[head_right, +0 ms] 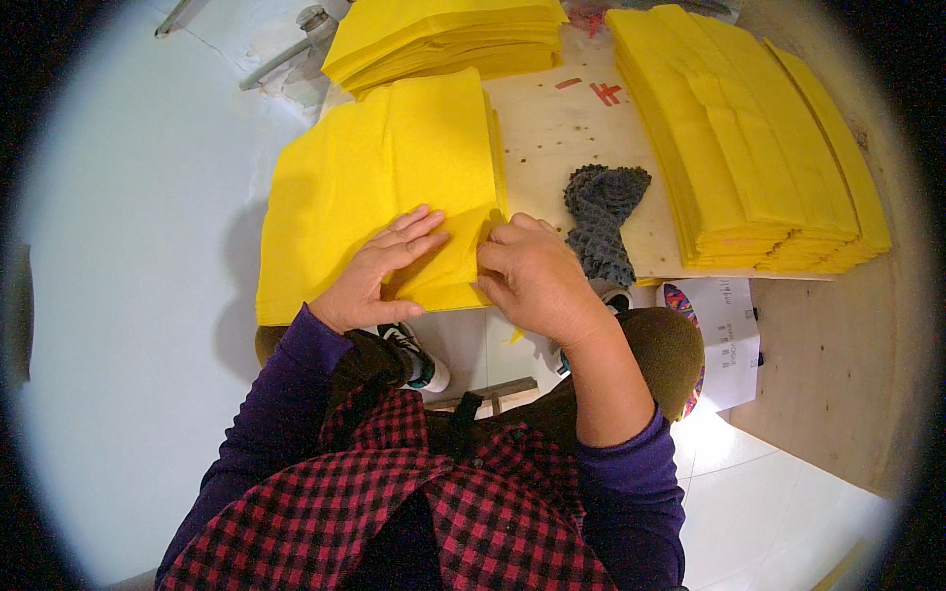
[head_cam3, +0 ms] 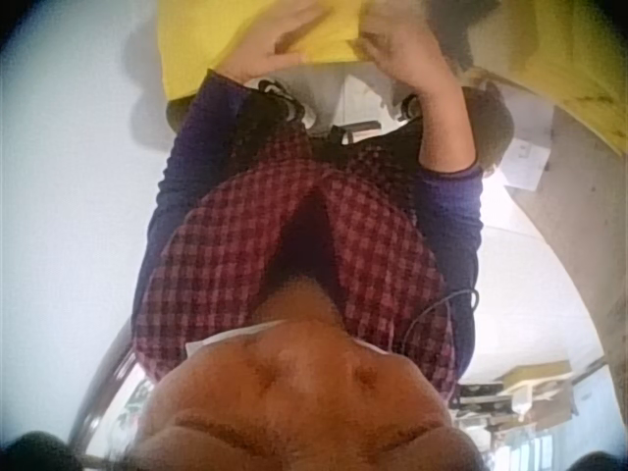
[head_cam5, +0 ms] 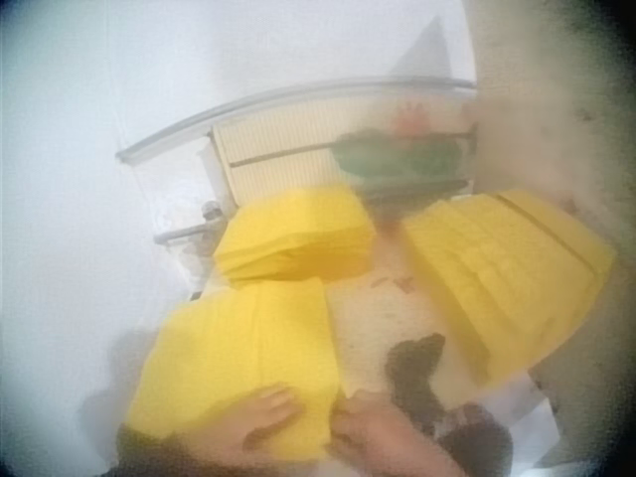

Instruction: The person folds yellow paper sheets by hand on a table, aligning edges and pressing creases. The folded sheets are stacked into a growing pile. The person repeats the folding process for multiple sheets throughout the clip.

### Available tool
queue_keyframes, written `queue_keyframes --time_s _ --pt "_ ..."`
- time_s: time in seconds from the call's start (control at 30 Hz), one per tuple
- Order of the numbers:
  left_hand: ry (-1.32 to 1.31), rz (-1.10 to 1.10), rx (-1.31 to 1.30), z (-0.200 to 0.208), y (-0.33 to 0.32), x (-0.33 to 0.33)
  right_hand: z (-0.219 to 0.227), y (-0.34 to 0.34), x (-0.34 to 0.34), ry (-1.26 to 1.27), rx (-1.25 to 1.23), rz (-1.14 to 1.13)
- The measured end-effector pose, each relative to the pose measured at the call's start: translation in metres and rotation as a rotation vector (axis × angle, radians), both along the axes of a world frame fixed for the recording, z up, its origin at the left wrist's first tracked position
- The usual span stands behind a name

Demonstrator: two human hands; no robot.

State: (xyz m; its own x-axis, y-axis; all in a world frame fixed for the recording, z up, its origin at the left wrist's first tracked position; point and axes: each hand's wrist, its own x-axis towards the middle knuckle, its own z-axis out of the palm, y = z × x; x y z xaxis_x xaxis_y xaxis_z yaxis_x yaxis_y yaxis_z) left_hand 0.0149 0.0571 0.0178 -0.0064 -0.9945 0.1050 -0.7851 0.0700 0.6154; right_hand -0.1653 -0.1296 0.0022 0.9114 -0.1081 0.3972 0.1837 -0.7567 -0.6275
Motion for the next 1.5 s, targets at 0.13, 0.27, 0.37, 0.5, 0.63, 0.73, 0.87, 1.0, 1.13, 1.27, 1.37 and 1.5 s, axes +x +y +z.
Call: queue_keyframes --time_s 0.13,0.27,0.37,0.5,0.63,0.73,0.87,1.0,1.13,1.27,1.37,1.5 --pt "-0.007 0.007 -0.042 -0.002 0.002 -0.001 0.004 0.003 -0.001 0.022 0.019 -0.021" --pt "0.012 0.049 -0.047 -0.005 0.003 -0.002 0.007 0.003 0.000 0.030 0.053 -0.010" --pt "0.039 0.050 -0.037 -0.007 0.001 -0.001 0.005 0.001 -0.001 0.033 0.074 0.001" --pt "0.030 -0.001 -0.025 -0.006 0.001 0.003 -0.003 -0.012 -0.005 -0.068 0.082 -0.100" --pt "0.037 -0.011 -0.029 -0.007 0.000 0.004 -0.014 -0.036 -0.010 -0.163 0.097 -0.437" --pt "0.026 0.018 -0.059 -0.009 0.001 0.003 -0.023 -0.046 -0.019 -0.107 0.006 -0.677" --pt "0.037 0.024 -0.072 -0.012 0.001 0.005 -0.037 -0.048 -0.029 0.168 -0.056 -0.758" --pt "0.038 0.033 -0.079 -0.014 0.002 0.004 -0.042 -0.046 -0.030 0.163 -0.073 -0.730" --pt "0.022 0.027 -0.081 -0.013 0.002 0.005 -0.033 -0.039 -0.025 -0.046 0.196 -0.492" --pt "0.028 0.050 -0.070 -0.012 0.003 0.003 -0.021 -0.020 -0.020 -0.003 0.488 -0.075" --pt "0.031 0.036 -0.079 -0.011 0.002 0.003 -0.018 -0.011 -0.012 0.078 0.486 0.005" --pt "0.046 0.040 -0.072 -0.010 0.002 0.003 -0.021 -0.008 -0.006 0.156 0.495 -0.030"
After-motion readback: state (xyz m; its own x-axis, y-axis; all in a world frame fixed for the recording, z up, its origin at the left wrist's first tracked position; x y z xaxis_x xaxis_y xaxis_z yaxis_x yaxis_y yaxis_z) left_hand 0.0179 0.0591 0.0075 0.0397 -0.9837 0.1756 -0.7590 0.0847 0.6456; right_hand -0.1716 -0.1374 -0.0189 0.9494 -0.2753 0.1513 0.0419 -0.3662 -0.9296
